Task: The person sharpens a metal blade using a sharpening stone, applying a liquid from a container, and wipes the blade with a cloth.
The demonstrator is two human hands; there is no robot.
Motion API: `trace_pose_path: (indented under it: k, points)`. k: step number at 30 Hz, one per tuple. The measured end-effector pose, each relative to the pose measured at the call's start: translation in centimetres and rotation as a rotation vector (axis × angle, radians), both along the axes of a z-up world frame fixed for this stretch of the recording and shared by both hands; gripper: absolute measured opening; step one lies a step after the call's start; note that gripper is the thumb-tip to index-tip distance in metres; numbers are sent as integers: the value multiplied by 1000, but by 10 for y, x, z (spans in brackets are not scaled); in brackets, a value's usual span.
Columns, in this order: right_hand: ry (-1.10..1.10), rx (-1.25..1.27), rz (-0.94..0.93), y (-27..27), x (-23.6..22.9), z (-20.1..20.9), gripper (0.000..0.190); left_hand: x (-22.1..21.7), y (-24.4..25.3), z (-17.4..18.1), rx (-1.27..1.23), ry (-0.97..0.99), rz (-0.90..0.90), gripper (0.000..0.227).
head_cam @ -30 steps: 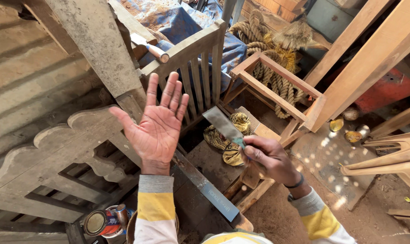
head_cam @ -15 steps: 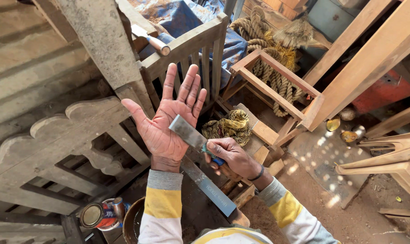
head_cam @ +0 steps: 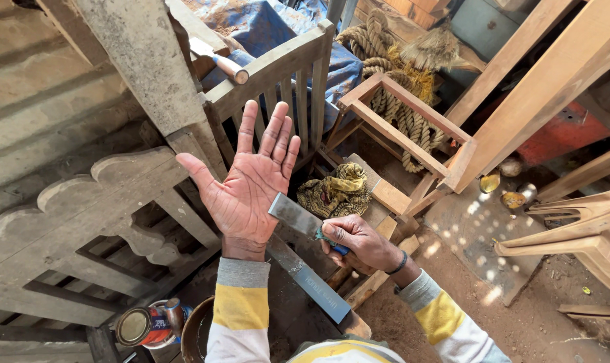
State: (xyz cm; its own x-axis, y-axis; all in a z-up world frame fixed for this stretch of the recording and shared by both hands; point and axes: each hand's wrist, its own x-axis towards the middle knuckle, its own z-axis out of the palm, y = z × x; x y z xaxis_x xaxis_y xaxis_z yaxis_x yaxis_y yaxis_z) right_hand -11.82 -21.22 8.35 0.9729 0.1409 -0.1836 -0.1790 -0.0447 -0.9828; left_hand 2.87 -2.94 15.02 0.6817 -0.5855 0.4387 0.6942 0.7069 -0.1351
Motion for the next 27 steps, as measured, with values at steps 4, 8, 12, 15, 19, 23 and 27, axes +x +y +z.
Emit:
trace_pose_path:
  k: [4,8,12,15,19,23,27]
  points:
    - [-86,13,30,-3,-1,-3,47,2,-1,2,9,-4,13,120]
    - [-91,-19,24,-11,-5,-11,46,5,1,1,92,-64,77,120]
    - [-35,42,-123,-15,-8,-18,41,10,9,-8,73,-36,128,119]
    - [11,226,-232,-13,-18,-10,41,10,7,-17,236,-83,237,118]
    - [-134,265,-358,8,-5,-7,44,-2,-3,-21,384,-128,241,117]
    - [-175,559,-460,31,12,-13,45,-12,-12,-14,487,-138,163,114]
    - [-211,809,-483,44,27,-17,46,-17,-15,-8,630,-208,147,110]
